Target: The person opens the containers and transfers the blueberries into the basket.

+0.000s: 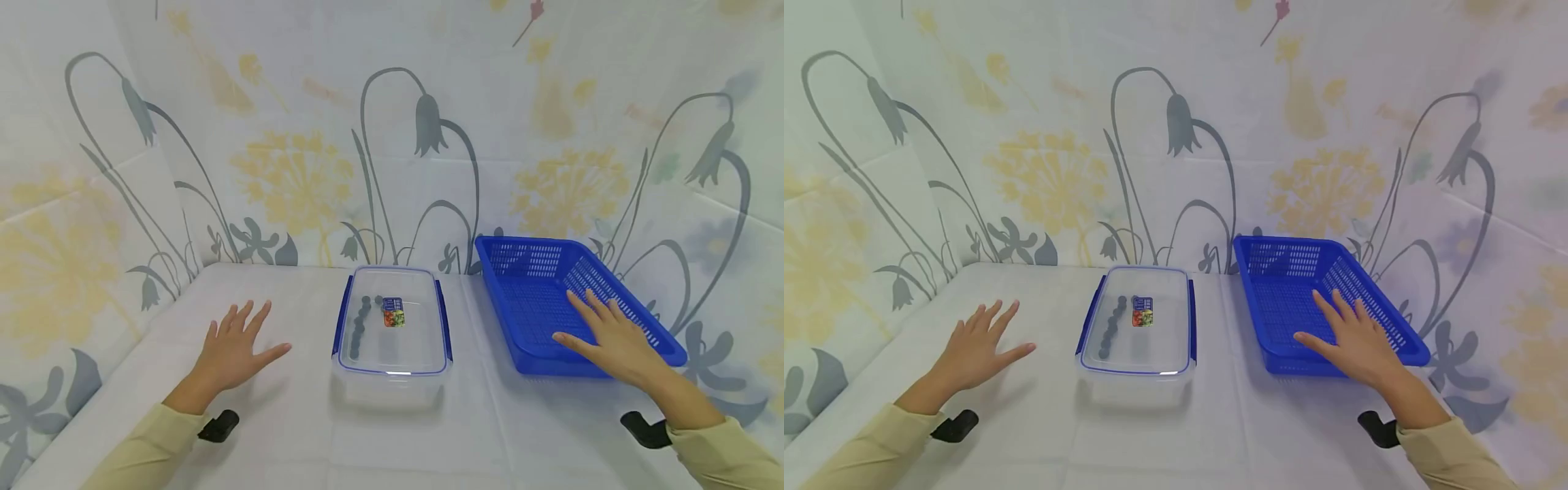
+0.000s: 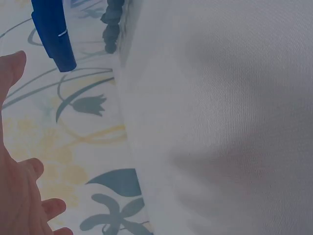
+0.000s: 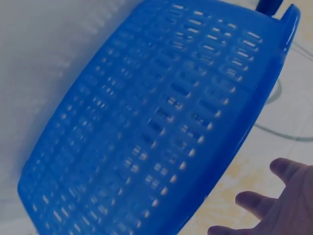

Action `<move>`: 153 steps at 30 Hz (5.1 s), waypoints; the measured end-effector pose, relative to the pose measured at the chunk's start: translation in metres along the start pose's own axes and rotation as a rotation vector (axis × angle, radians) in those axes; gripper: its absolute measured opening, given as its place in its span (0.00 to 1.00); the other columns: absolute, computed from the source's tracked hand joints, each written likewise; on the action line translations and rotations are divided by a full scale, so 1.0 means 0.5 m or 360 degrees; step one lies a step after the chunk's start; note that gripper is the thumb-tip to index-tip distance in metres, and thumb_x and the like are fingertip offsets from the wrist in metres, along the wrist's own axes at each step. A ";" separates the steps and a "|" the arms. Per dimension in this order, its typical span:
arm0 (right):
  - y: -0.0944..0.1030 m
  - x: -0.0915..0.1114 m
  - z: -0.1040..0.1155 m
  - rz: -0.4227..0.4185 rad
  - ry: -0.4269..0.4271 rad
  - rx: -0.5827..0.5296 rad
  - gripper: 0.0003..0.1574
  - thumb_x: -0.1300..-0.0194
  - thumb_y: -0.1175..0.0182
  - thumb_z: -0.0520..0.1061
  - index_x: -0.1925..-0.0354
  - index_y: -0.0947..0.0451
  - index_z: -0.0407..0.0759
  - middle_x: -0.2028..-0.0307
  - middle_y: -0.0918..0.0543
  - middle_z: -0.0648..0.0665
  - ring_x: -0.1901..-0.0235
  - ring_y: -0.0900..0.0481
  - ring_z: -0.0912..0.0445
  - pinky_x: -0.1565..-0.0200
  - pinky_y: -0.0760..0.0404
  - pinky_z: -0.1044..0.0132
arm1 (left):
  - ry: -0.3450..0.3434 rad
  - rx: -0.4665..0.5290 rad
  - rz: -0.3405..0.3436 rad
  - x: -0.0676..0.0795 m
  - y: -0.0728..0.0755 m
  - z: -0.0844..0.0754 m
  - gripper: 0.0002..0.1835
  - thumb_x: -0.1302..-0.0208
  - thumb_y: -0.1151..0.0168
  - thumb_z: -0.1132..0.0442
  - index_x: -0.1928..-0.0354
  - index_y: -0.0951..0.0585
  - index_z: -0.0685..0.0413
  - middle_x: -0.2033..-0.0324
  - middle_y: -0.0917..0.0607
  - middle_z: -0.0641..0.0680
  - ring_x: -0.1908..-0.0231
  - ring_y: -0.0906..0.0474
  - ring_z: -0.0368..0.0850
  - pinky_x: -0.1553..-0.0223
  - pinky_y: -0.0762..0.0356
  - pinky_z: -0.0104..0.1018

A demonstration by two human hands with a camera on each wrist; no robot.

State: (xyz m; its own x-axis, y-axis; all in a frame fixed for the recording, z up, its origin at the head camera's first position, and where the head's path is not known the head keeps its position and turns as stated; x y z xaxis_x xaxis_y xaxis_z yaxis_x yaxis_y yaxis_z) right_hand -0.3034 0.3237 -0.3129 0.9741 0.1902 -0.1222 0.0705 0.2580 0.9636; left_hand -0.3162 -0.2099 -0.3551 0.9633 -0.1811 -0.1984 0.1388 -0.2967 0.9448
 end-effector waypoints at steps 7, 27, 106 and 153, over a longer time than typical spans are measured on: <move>-0.006 -0.011 0.030 -0.0015 0.0000 -0.0200 0.51 0.33 0.52 0.64 0.27 0.64 0.47 0.31 0.60 0.27 0.36 0.71 0.27 0.51 0.62 0.23 | -0.0032 0.0150 -0.0072 -0.014 -0.004 -0.019 0.49 0.40 0.48 0.34 0.29 0.49 0.61 0.34 0.46 0.71 0.36 0.54 0.73 0.43 0.51 0.67; -0.060 -0.057 0.137 -0.0007 0.0127 -0.0592 0.49 0.33 0.50 0.61 0.27 0.61 0.45 0.29 0.61 0.32 0.33 0.70 0.34 0.45 0.63 0.28 | -0.0171 0.0635 -0.0016 -0.051 -0.047 -0.092 0.44 0.36 0.46 0.42 0.29 0.52 0.59 0.34 0.45 0.67 0.35 0.48 0.64 0.42 0.47 0.62; -0.238 -0.117 0.273 0.0335 -0.0023 -0.1602 0.46 0.38 0.38 0.50 0.30 0.49 0.41 0.37 0.38 0.30 0.56 0.22 0.45 0.64 0.20 0.57 | 0.0313 0.1593 0.0414 -0.064 -0.120 -0.116 0.28 0.34 0.47 0.67 0.34 0.39 0.67 0.43 0.30 0.68 0.50 0.25 0.59 0.66 0.20 0.42; -0.225 -0.092 0.313 0.0227 0.0496 -0.1304 0.48 0.45 0.39 0.30 0.32 0.54 0.25 0.35 0.46 0.27 0.36 0.45 0.35 0.41 0.39 0.48 | -0.0253 0.1299 0.0308 -0.014 -0.099 -0.196 0.56 0.59 0.22 0.61 0.30 0.47 0.59 0.34 0.42 0.65 0.40 0.36 0.62 0.44 0.34 0.49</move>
State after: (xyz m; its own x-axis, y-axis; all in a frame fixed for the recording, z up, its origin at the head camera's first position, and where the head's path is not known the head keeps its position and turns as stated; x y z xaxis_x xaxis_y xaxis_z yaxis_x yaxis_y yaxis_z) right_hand -0.3226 0.1378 -0.3783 0.8506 0.4909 -0.1883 -0.3395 0.7864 0.5161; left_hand -0.3075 -0.1020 -0.3751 0.9007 -0.4097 -0.1447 -0.2931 -0.8186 0.4940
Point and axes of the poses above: each hand's wrist, its own x-axis away from the middle knuckle, its own y-axis out of the back of the hand, z = x × y, the point moved 10 cm from there along -x, towards the middle knuckle
